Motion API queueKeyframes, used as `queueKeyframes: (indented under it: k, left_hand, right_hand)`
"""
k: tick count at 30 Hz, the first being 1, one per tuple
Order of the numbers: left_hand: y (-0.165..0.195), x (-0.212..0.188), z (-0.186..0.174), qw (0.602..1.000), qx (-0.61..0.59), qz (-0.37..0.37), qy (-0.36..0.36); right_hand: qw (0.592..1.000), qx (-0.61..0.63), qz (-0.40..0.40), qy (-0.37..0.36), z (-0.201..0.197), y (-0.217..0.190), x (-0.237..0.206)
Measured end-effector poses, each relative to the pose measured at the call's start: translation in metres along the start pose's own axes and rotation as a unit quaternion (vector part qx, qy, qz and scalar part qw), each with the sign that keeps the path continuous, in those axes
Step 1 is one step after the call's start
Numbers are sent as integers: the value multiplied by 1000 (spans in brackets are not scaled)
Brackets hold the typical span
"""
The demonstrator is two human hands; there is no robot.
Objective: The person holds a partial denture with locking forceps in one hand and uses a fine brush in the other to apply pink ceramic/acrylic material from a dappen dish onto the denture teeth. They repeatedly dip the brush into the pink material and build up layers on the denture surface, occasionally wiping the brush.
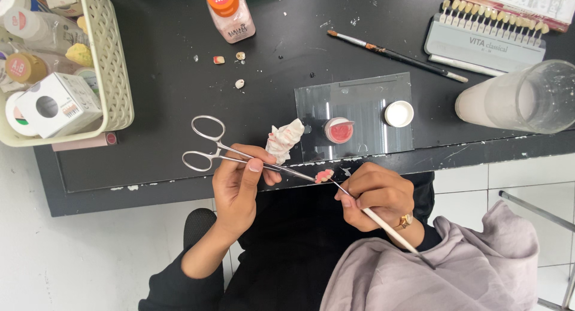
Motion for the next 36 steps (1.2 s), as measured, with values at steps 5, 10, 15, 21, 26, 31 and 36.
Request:
queueKeyframes:
  k: [5, 10, 15, 21, 26, 31, 36]
  left_hand:
    - [0, 0, 0, 1000, -2, 4, -1]
    - [-1, 0, 0, 1000, -1, -3, 3]
    - [0, 1, 0, 1000, 2, 2, 0]
    - [-1, -3, -6, 999, -24, 22, 40]
    - [-5, -6, -13, 994, -62, 45, 80]
    - [-6, -6, -13, 994, -54, 42, 83]
    - [-7, -4, -12, 995, -56, 44, 74]
  right_hand:
    - [999, 31, 21, 25, -3, 8, -11]
    - [999, 40, 25, 24, -4, 9, -11]
    - [1000, 12, 2, -25, 3, 0, 7]
    - [991, -32, -30, -129, 20, -15, 30]
    - [981, -106, 106, -121, 25, 0, 36]
    - [968, -170, 143, -114, 35, 6, 39]
    - [962, -189, 168, -103, 35, 6, 44]
Point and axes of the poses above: each hand's wrist, its own x-axis towards the middle knuckle, its own z-axis out of the palm, y = z × x, the point moved 9 cm from there along x, towards the middle knuckle, and after that the axes turned 9 degrees about -y, right-handed, at the moved point
